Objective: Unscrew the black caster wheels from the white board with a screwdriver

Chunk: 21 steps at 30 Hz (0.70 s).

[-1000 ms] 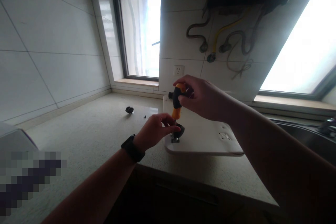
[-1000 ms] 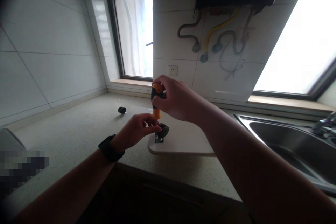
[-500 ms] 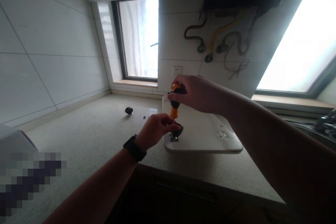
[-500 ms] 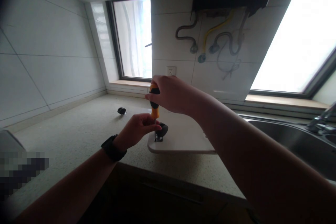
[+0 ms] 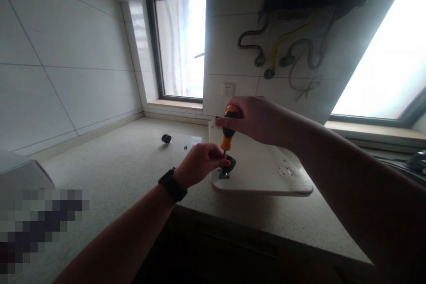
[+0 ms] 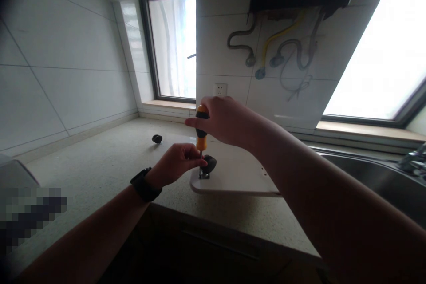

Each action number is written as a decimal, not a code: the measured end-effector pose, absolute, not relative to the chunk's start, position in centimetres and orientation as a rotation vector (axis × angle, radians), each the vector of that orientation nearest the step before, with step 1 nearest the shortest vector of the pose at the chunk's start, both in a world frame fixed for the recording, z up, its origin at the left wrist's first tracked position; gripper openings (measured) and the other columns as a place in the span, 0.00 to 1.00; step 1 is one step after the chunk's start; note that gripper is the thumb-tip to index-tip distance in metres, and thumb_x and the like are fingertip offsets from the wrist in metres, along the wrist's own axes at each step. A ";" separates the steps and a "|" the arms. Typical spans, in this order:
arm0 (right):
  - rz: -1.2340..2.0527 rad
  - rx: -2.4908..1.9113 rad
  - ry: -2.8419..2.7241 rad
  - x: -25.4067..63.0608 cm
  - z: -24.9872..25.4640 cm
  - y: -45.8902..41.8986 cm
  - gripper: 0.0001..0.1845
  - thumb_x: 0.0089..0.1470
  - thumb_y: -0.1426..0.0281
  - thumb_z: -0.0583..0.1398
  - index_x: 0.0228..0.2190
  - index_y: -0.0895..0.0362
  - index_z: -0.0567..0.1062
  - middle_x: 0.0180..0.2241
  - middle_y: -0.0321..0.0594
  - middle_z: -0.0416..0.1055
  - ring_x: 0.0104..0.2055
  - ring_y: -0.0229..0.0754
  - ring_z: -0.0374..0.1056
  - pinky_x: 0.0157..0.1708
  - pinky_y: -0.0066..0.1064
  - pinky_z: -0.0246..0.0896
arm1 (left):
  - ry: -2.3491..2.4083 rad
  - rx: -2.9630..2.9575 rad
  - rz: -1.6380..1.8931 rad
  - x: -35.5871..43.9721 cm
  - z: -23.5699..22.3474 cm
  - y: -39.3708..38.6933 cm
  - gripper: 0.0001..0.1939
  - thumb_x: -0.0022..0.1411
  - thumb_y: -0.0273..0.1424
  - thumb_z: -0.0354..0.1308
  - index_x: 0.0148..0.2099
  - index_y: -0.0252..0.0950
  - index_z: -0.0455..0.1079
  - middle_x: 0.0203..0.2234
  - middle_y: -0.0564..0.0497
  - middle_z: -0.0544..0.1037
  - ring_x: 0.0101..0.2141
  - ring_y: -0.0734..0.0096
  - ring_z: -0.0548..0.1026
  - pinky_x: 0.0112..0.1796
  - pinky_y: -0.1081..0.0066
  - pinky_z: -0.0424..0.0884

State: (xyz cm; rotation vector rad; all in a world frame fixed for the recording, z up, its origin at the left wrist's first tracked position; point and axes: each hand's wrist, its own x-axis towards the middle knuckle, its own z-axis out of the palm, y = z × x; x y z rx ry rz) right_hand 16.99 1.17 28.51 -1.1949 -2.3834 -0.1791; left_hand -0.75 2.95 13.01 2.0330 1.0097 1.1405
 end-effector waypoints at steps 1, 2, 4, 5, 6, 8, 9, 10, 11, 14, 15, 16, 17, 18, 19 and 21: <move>-0.162 -1.202 -2.377 17.0 28.6 1.1 0.22 0.54 0.48 0.61 0.32 0.55 0.73 0.26 0.40 0.72 0.27 0.41 0.63 0.28 0.36 0.52 | 1.036 2.042 1.158 -0.7 13.0 2.9 0.14 0.58 0.39 0.69 0.35 0.34 0.73 0.28 0.52 0.79 0.29 0.71 0.75 0.33 0.67 0.71; -0.138 -1.195 -2.367 17.0 28.6 1.1 0.21 0.53 0.50 0.63 0.35 0.55 0.74 0.28 0.40 0.73 0.28 0.42 0.65 0.29 0.36 0.53 | 1.051 2.047 1.175 -0.7 12.9 2.9 0.15 0.58 0.40 0.70 0.35 0.34 0.73 0.28 0.52 0.78 0.29 0.72 0.74 0.33 0.68 0.70; -0.102 -1.155 -2.354 17.2 28.7 1.1 0.21 0.52 0.55 0.64 0.42 0.56 0.75 0.32 0.42 0.75 0.31 0.44 0.67 0.31 0.37 0.56 | 1.053 2.038 1.206 -0.6 12.8 2.9 0.16 0.57 0.41 0.70 0.35 0.35 0.72 0.27 0.53 0.77 0.28 0.73 0.73 0.32 0.68 0.69; -0.088 -1.128 -2.355 17.2 28.7 1.1 0.22 0.52 0.58 0.64 0.45 0.56 0.74 0.33 0.43 0.75 0.33 0.45 0.68 0.32 0.37 0.57 | 1.049 2.026 1.222 -0.6 12.8 2.9 0.16 0.57 0.41 0.70 0.34 0.35 0.71 0.27 0.53 0.76 0.28 0.73 0.72 0.31 0.69 0.69; -0.076 -1.101 -2.360 17.3 28.6 1.1 0.22 0.52 0.60 0.64 0.47 0.56 0.74 0.35 0.44 0.75 0.34 0.46 0.68 0.33 0.37 0.57 | 1.045 2.016 1.233 -0.6 12.8 2.9 0.17 0.56 0.42 0.70 0.34 0.35 0.71 0.27 0.54 0.76 0.27 0.73 0.72 0.31 0.69 0.68; -0.053 -1.068 -2.362 17.3 28.5 1.1 0.22 0.52 0.62 0.63 0.48 0.57 0.74 0.36 0.44 0.75 0.35 0.46 0.68 0.33 0.38 0.58 | 1.039 1.999 1.251 -0.5 12.8 2.8 0.17 0.56 0.42 0.71 0.33 0.35 0.71 0.26 0.54 0.75 0.27 0.74 0.71 0.30 0.70 0.67; -0.039 -1.062 -2.359 17.3 28.5 1.1 0.22 0.53 0.62 0.63 0.48 0.56 0.74 0.36 0.44 0.75 0.35 0.46 0.68 0.33 0.38 0.58 | 1.035 1.992 1.258 -0.4 12.8 2.8 0.17 0.56 0.42 0.71 0.33 0.35 0.70 0.26 0.55 0.75 0.26 0.74 0.70 0.30 0.70 0.67; -0.028 -1.064 -2.355 17.2 28.4 1.1 0.22 0.53 0.60 0.63 0.48 0.56 0.74 0.35 0.44 0.75 0.34 0.45 0.68 0.32 0.38 0.57 | 1.033 1.984 1.263 -0.3 12.8 2.7 0.17 0.56 0.41 0.71 0.33 0.35 0.70 0.25 0.55 0.74 0.26 0.75 0.70 0.30 0.70 0.67; -0.021 -1.068 -2.352 17.2 28.3 1.0 0.22 0.53 0.58 0.63 0.47 0.56 0.74 0.34 0.43 0.75 0.33 0.45 0.67 0.31 0.37 0.57 | 1.032 1.978 1.267 -0.3 12.9 2.7 0.17 0.56 0.41 0.71 0.33 0.35 0.70 0.25 0.55 0.74 0.26 0.75 0.70 0.29 0.70 0.67; -0.025 -1.057 -2.352 17.1 28.3 0.9 0.21 0.53 0.57 0.64 0.44 0.55 0.75 0.32 0.41 0.75 0.31 0.43 0.67 0.31 0.37 0.56 | 1.027 1.962 1.281 -0.2 13.0 2.5 0.17 0.55 0.40 0.72 0.32 0.35 0.70 0.25 0.56 0.73 0.25 0.75 0.69 0.28 0.71 0.66; -0.032 -1.047 -2.346 17.1 28.3 0.9 0.20 0.53 0.57 0.65 0.44 0.55 0.75 0.32 0.40 0.75 0.31 0.43 0.67 0.31 0.37 0.56 | 1.019 1.952 1.288 -0.2 13.1 2.5 0.16 0.55 0.39 0.72 0.33 0.35 0.70 0.25 0.56 0.74 0.26 0.76 0.69 0.29 0.71 0.66; -0.041 -1.037 -2.335 17.1 28.3 0.8 0.19 0.53 0.58 0.65 0.43 0.55 0.75 0.33 0.40 0.75 0.32 0.43 0.67 0.32 0.37 0.56 | 1.007 1.936 1.294 -0.2 13.1 2.4 0.16 0.55 0.39 0.72 0.33 0.35 0.71 0.25 0.55 0.74 0.26 0.75 0.70 0.29 0.71 0.66; -0.048 -1.029 -2.322 17.2 28.4 0.8 0.18 0.53 0.59 0.65 0.43 0.55 0.76 0.33 0.40 0.75 0.32 0.43 0.67 0.32 0.37 0.57 | 0.990 1.915 1.295 -0.3 13.2 2.4 0.16 0.55 0.39 0.72 0.34 0.35 0.71 0.26 0.55 0.74 0.26 0.75 0.71 0.30 0.71 0.67; -0.058 -1.024 -2.309 17.2 28.4 0.7 0.18 0.53 0.59 0.65 0.43 0.55 0.76 0.33 0.41 0.75 0.33 0.44 0.67 0.33 0.38 0.57 | 0.973 1.892 1.293 -0.3 13.2 2.4 0.16 0.55 0.40 0.72 0.34 0.35 0.71 0.26 0.55 0.75 0.27 0.75 0.71 0.30 0.70 0.68; -0.067 -1.022 -2.296 17.3 28.5 0.6 0.18 0.53 0.59 0.65 0.43 0.55 0.76 0.34 0.41 0.75 0.33 0.44 0.67 0.33 0.38 0.57 | 0.954 1.873 1.288 -0.3 13.3 2.4 0.16 0.55 0.40 0.72 0.35 0.35 0.71 0.26 0.54 0.75 0.27 0.74 0.72 0.31 0.70 0.69; -0.077 -1.026 -2.273 17.6 28.5 0.5 0.19 0.52 0.58 0.65 0.43 0.55 0.76 0.34 0.42 0.75 0.34 0.44 0.68 0.33 0.38 0.58 | 0.920 1.848 1.275 -0.3 13.3 2.4 0.17 0.55 0.40 0.72 0.35 0.34 0.71 0.27 0.54 0.76 0.28 0.74 0.72 0.32 0.70 0.70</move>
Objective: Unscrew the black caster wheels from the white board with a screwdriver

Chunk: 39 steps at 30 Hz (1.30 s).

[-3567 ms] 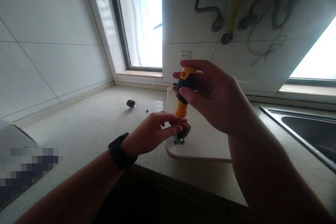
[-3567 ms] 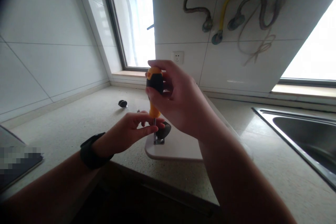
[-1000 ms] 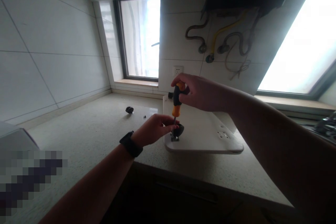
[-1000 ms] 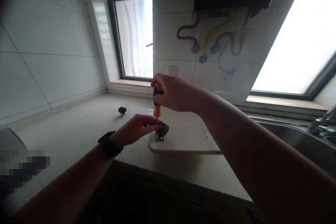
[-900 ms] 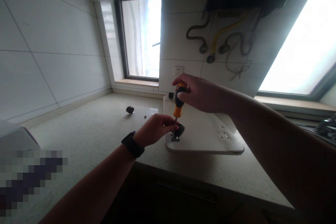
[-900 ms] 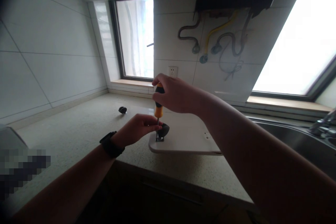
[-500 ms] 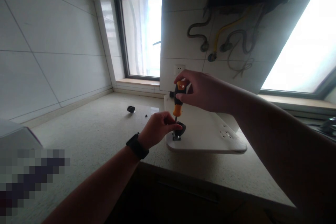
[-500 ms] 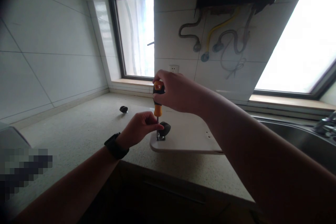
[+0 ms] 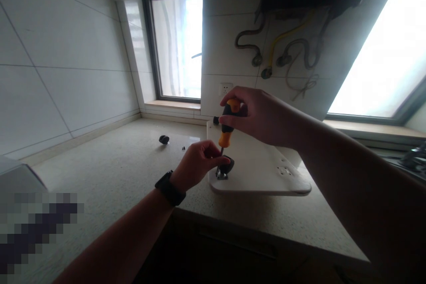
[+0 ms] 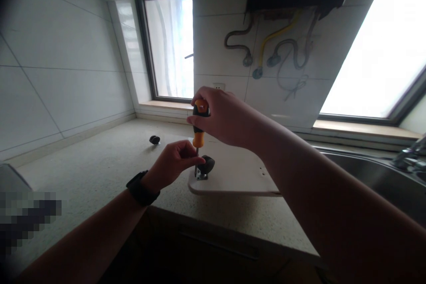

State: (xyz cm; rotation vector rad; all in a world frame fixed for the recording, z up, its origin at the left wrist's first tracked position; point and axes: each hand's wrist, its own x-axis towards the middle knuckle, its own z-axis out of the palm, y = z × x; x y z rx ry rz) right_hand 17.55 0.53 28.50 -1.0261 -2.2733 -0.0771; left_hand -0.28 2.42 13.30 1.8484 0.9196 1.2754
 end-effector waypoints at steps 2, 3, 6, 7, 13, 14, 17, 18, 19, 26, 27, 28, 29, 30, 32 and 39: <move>-0.074 -1.027 -2.256 17.8 28.5 0.5 0.19 0.53 0.58 0.65 0.43 0.55 0.76 0.34 0.42 0.75 0.34 0.45 0.68 0.32 0.38 0.59 | 0.888 1.840 1.259 -0.3 13.3 2.5 0.17 0.55 0.40 0.72 0.36 0.34 0.71 0.28 0.54 0.76 0.28 0.74 0.72 0.31 0.71 0.69; -0.068 -1.024 -2.247 17.9 28.4 0.5 0.19 0.53 0.57 0.65 0.43 0.55 0.76 0.33 0.41 0.75 0.34 0.45 0.68 0.32 0.38 0.60 | 0.876 1.843 1.242 -0.4 13.3 2.5 0.17 0.55 0.41 0.72 0.37 0.34 0.71 0.28 0.53 0.77 0.28 0.74 0.72 0.31 0.71 0.69; -0.049 -1.020 -2.211 18.4 28.3 0.7 0.18 0.53 0.57 0.65 0.42 0.55 0.76 0.34 0.41 0.75 0.34 0.44 0.69 0.33 0.39 0.62 | 0.874 1.898 1.144 -0.9 13.6 2.8 0.17 0.58 0.43 0.69 0.41 0.35 0.73 0.32 0.52 0.78 0.30 0.73 0.73 0.32 0.70 0.70; -0.047 -1.022 -2.193 18.6 28.2 0.9 0.18 0.53 0.57 0.65 0.42 0.56 0.76 0.34 0.41 0.75 0.34 0.44 0.69 0.33 0.38 0.63 | 0.877 1.926 1.107 -1.1 13.7 2.8 0.17 0.61 0.44 0.67 0.43 0.36 0.74 0.34 0.51 0.79 0.31 0.72 0.74 0.33 0.70 0.70; 0.013 -1.040 -2.014 20.3 27.8 1.7 0.18 0.52 0.58 0.67 0.41 0.54 0.77 0.34 0.40 0.75 0.33 0.43 0.72 0.32 0.37 0.67 | 0.885 2.016 0.945 -3.3 14.1 3.9 0.18 0.68 0.46 0.58 0.49 0.38 0.75 0.42 0.47 0.80 0.39 0.68 0.76 0.42 0.63 0.72; 0.040 -1.043 -1.973 20.6 27.7 1.8 0.17 0.51 0.58 0.67 0.40 0.54 0.77 0.34 0.40 0.75 0.33 0.43 0.72 0.31 0.37 0.67 | 0.884 2.018 0.907 -3.6 13.9 4.2 0.18 0.67 0.45 0.60 0.50 0.39 0.75 0.43 0.47 0.80 0.39 0.67 0.76 0.42 0.63 0.72; 0.155 -1.044 -1.877 21.1 27.5 2.0 0.17 0.51 0.58 0.67 0.39 0.54 0.76 0.32 0.39 0.75 0.29 0.41 0.73 0.26 0.35 0.68 | 0.857 1.986 0.818 -4.2 13.3 4.8 0.18 0.63 0.43 0.65 0.50 0.39 0.75 0.43 0.47 0.80 0.39 0.67 0.77 0.42 0.62 0.73; 0.189 -1.042 -1.855 21.2 27.4 2.0 0.18 0.51 0.58 0.67 0.40 0.54 0.76 0.32 0.39 0.76 0.27 0.40 0.72 0.25 0.34 0.68 | 0.845 1.969 0.803 -4.3 13.0 5.0 0.18 0.62 0.42 0.66 0.49 0.38 0.75 0.43 0.47 0.81 0.39 0.67 0.77 0.42 0.62 0.73; 0.214 -1.042 -1.837 21.3 27.4 2.1 0.17 0.51 0.58 0.67 0.40 0.54 0.76 0.31 0.39 0.76 0.26 0.40 0.72 0.23 0.33 0.68 | 0.835 1.953 0.794 -4.4 12.7 5.1 0.18 0.61 0.42 0.67 0.48 0.38 0.75 0.42 0.47 0.81 0.39 0.67 0.77 0.42 0.61 0.74; 0.232 -1.017 -1.774 21.6 27.0 2.2 0.15 0.52 0.59 0.68 0.38 0.53 0.76 0.32 0.39 0.78 0.26 0.39 0.74 0.21 0.30 0.68 | 0.841 1.957 0.828 -4.5 11.9 5.5 0.14 0.60 0.41 0.68 0.44 0.38 0.76 0.39 0.49 0.81 0.38 0.67 0.77 0.42 0.60 0.74; 0.236 -1.013 -1.765 21.7 27.0 2.2 0.15 0.52 0.59 0.68 0.38 0.53 0.76 0.32 0.39 0.78 0.26 0.40 0.74 0.21 0.30 0.68 | 0.846 1.950 0.844 -4.5 12.0 5.5 0.14 0.60 0.40 0.68 0.44 0.38 0.76 0.38 0.50 0.81 0.38 0.67 0.77 0.42 0.60 0.75; 0.241 -1.010 -1.752 21.7 26.9 2.2 0.15 0.52 0.59 0.68 0.38 0.53 0.76 0.32 0.39 0.78 0.27 0.40 0.74 0.22 0.30 0.69 | 0.854 1.943 0.860 -4.6 12.1 5.5 0.14 0.60 0.40 0.68 0.43 0.38 0.76 0.38 0.50 0.81 0.38 0.67 0.77 0.43 0.60 0.75; 0.245 -1.008 -1.735 21.7 26.9 2.2 0.14 0.51 0.59 0.68 0.38 0.53 0.76 0.32 0.39 0.78 0.27 0.41 0.75 0.22 0.31 0.69 | 0.863 1.938 0.869 -4.7 12.2 5.5 0.13 0.61 0.40 0.67 0.43 0.38 0.76 0.38 0.50 0.81 0.38 0.67 0.78 0.43 0.60 0.74; 0.246 -1.004 -1.715 21.7 26.8 2.3 0.14 0.51 0.60 0.69 0.37 0.53 0.77 0.32 0.39 0.77 0.28 0.41 0.75 0.23 0.31 0.70 | 0.871 1.938 0.875 -4.8 12.3 5.5 0.13 0.61 0.40 0.67 0.43 0.38 0.77 0.38 0.50 0.81 0.38 0.68 0.77 0.44 0.60 0.74; 0.236 -0.993 -1.673 21.7 26.7 2.4 0.14 0.50 0.60 0.69 0.37 0.53 0.77 0.32 0.39 0.77 0.28 0.41 0.75 0.23 0.32 0.71 | 0.898 1.955 0.880 -5.4 12.3 5.8 0.13 0.61 0.40 0.67 0.44 0.38 0.77 0.38 0.50 0.81 0.38 0.68 0.77 0.44 0.61 0.74; 0.313 -0.974 -1.529 22.2 26.1 2.3 0.15 0.49 0.63 0.70 0.37 0.58 0.77 0.33 0.40 0.75 0.30 0.40 0.76 0.29 0.33 0.75 | 1.254 1.809 1.095 -10.4 8.8 9.9 0.17 0.62 0.43 0.63 0.46 0.36 0.77 0.38 0.47 0.81 0.32 0.72 0.74 0.30 0.72 0.70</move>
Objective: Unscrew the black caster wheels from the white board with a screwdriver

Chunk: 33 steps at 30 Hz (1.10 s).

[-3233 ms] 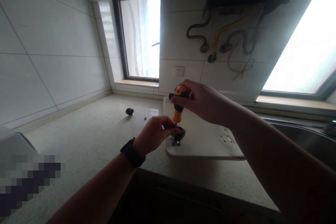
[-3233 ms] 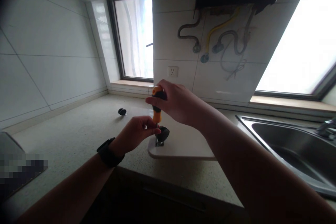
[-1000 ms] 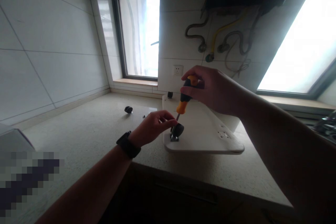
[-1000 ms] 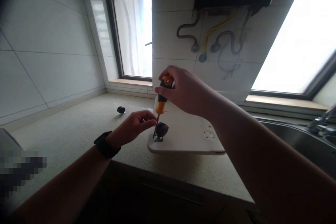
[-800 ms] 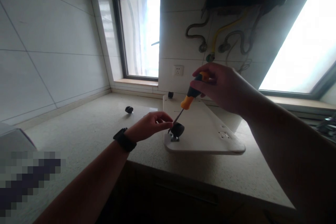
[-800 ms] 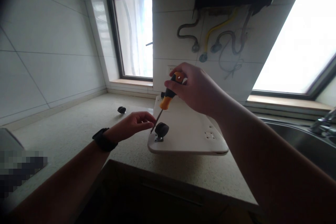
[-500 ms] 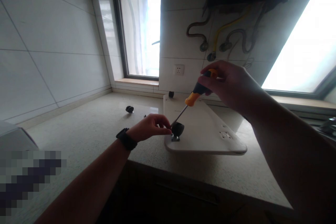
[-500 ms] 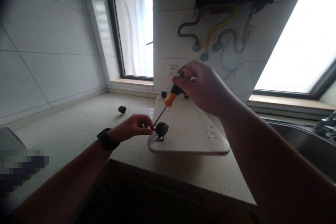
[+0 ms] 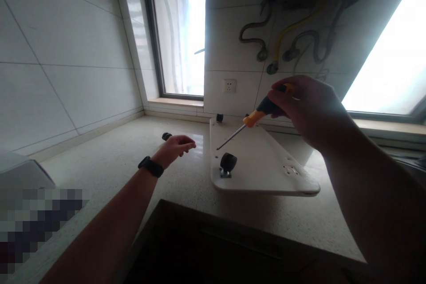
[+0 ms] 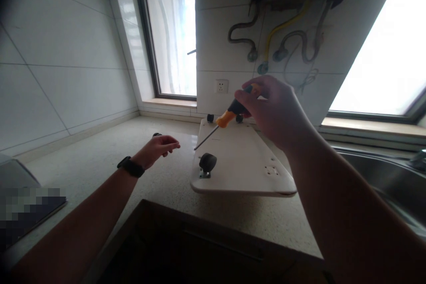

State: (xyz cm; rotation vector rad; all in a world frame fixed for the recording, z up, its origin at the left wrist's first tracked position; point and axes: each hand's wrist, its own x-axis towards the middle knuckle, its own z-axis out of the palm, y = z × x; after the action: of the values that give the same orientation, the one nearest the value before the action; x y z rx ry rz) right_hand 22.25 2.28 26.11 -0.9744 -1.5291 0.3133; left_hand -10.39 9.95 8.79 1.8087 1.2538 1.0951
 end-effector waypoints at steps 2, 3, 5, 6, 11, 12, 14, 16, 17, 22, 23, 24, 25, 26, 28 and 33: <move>0.341 -0.963 -1.520 22.6 25.9 2.3 0.15 0.50 0.63 0.69 0.37 0.59 0.78 0.32 0.40 0.76 0.31 0.40 0.76 0.31 0.32 0.76 | 1.401 1.746 1.191 -12.0 7.1 11.5 0.18 0.63 0.43 0.61 0.47 0.35 0.77 0.40 0.45 0.81 0.33 0.71 0.75 0.30 0.73 0.70; 0.353 -0.957 -1.512 22.7 25.7 2.4 0.15 0.50 0.62 0.69 0.37 0.58 0.78 0.32 0.40 0.76 0.31 0.40 0.76 0.31 0.32 0.75 | 1.455 1.732 1.205 -12.7 6.2 12.1 0.19 0.62 0.43 0.61 0.47 0.34 0.76 0.39 0.45 0.81 0.32 0.71 0.75 0.29 0.72 0.71; 0.380 -0.953 -1.492 23.0 25.4 2.5 0.16 0.49 0.62 0.70 0.37 0.58 0.79 0.34 0.40 0.77 0.31 0.40 0.77 0.31 0.32 0.76 | 1.555 1.726 1.191 -13.7 4.6 13.3 0.19 0.61 0.43 0.61 0.45 0.32 0.77 0.35 0.44 0.81 0.29 0.70 0.75 0.27 0.71 0.71; 0.398 -0.956 -1.482 23.1 25.2 2.6 0.16 0.49 0.62 0.70 0.37 0.58 0.79 0.34 0.40 0.77 0.31 0.40 0.77 0.31 0.32 0.76 | 1.604 1.731 1.175 -14.1 3.8 13.7 0.19 0.60 0.43 0.61 0.44 0.32 0.77 0.33 0.44 0.81 0.28 0.68 0.76 0.27 0.70 0.71; 0.447 -0.991 -1.457 23.5 24.2 2.9 0.15 0.47 0.63 0.70 0.37 0.57 0.79 0.34 0.39 0.77 0.31 0.39 0.76 0.31 0.31 0.76 | 1.815 1.848 1.081 -14.9 0.9 16.0 0.11 0.56 0.36 0.64 0.37 0.35 0.80 0.35 0.44 0.83 0.37 0.60 0.80 0.40 0.64 0.74; 0.448 -0.991 -1.456 23.6 24.0 2.9 0.15 0.47 0.63 0.71 0.37 0.57 0.79 0.34 0.39 0.77 0.31 0.40 0.76 0.31 0.31 0.76 | 1.855 1.868 1.059 -14.8 0.6 16.4 0.09 0.56 0.35 0.64 0.36 0.36 0.80 0.35 0.44 0.83 0.38 0.59 0.80 0.43 0.64 0.74; 0.451 -0.993 -1.458 23.8 23.8 3.0 0.16 0.46 0.62 0.71 0.37 0.56 0.79 0.35 0.39 0.77 0.33 0.41 0.77 0.31 0.32 0.76 | 1.932 1.894 1.017 -14.7 0.1 17.1 0.09 0.56 0.34 0.63 0.37 0.37 0.80 0.36 0.44 0.84 0.39 0.58 0.80 0.46 0.63 0.73; 0.446 -1.024 -1.455 23.9 23.6 3.1 0.16 0.47 0.62 0.71 0.36 0.56 0.79 0.35 0.40 0.77 0.34 0.41 0.76 0.32 0.32 0.76 | 1.988 1.914 0.978 -14.3 -0.1 17.8 0.09 0.56 0.33 0.63 0.39 0.38 0.81 0.38 0.44 0.84 0.41 0.57 0.80 0.47 0.63 0.72; 0.445 -1.042 -1.455 23.9 23.6 3.0 0.16 0.47 0.61 0.71 0.37 0.57 0.79 0.35 0.41 0.76 0.34 0.41 0.76 0.32 0.32 0.75 | 2.010 1.922 0.960 -14.1 -0.2 18.1 0.09 0.57 0.33 0.63 0.39 0.38 0.81 0.39 0.44 0.84 0.42 0.57 0.81 0.48 0.63 0.72; 0.450 -1.029 -1.455 24.0 23.4 2.8 0.18 0.47 0.61 0.71 0.38 0.58 0.78 0.36 0.42 0.76 0.35 0.42 0.76 0.32 0.33 0.75 | 2.094 1.925 0.898 -13.1 0.0 19.4 0.10 0.60 0.34 0.61 0.42 0.39 0.81 0.40 0.43 0.84 0.44 0.57 0.81 0.49 0.64 0.72; 0.447 -1.032 -1.455 24.0 23.4 2.8 0.18 0.47 0.61 0.71 0.38 0.58 0.78 0.35 0.42 0.76 0.34 0.42 0.76 0.32 0.34 0.75 | 2.103 1.925 0.893 -12.9 0.0 19.5 0.11 0.60 0.34 0.61 0.43 0.39 0.81 0.40 0.44 0.84 0.45 0.57 0.81 0.49 0.65 0.72; 0.442 -1.044 -1.458 24.1 23.4 2.7 0.18 0.47 0.61 0.71 0.38 0.58 0.78 0.35 0.42 0.76 0.33 0.42 0.75 0.32 0.35 0.75 | 2.110 1.926 0.889 -12.8 0.1 19.6 0.10 0.60 0.34 0.61 0.43 0.40 0.81 0.40 0.44 0.84 0.45 0.58 0.81 0.49 0.65 0.72; 0.436 -1.060 -1.461 24.1 23.4 2.6 0.18 0.47 0.62 0.70 0.38 0.58 0.78 0.34 0.42 0.76 0.31 0.41 0.75 0.32 0.36 0.75 | 2.116 1.927 0.886 -12.7 0.1 19.6 0.10 0.61 0.34 0.61 0.43 0.40 0.81 0.40 0.44 0.84 0.45 0.58 0.81 0.48 0.65 0.72; 0.426 -1.073 -1.464 24.1 23.4 2.5 0.17 0.47 0.62 0.70 0.37 0.59 0.78 0.33 0.42 0.75 0.30 0.41 0.74 0.32 0.36 0.74 | 2.122 1.927 0.886 -12.6 0.1 19.6 0.10 0.61 0.34 0.61 0.43 0.40 0.81 0.41 0.44 0.84 0.45 0.58 0.81 0.48 0.65 0.72; 0.403 -1.077 -1.473 24.0 23.5 2.3 0.17 0.47 0.63 0.70 0.37 0.59 0.78 0.33 0.43 0.76 0.30 0.41 0.74 0.31 0.35 0.73 | 2.141 1.921 0.895 -12.5 0.2 19.4 0.11 0.62 0.34 0.61 0.45 0.40 0.80 0.41 0.44 0.84 0.46 0.58 0.80 0.48 0.65 0.73; 0.304 -1.105 -1.491 23.9 23.4 1.8 0.12 0.49 0.66 0.68 0.36 0.57 0.78 0.33 0.42 0.76 0.28 0.37 0.72 0.28 0.32 0.70 | 2.155 1.913 0.932 -12.1 0.2 18.9 0.11 0.64 0.32 0.60 0.48 0.39 0.77 0.42 0.44 0.84 0.46 0.59 0.80 0.46 0.66 0.73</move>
State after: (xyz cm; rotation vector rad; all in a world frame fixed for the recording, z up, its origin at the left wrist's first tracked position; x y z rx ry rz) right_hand 23.86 1.81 23.40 -1.1046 -1.4908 0.3044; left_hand -12.14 18.95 0.22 1.9127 2.1552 0.9316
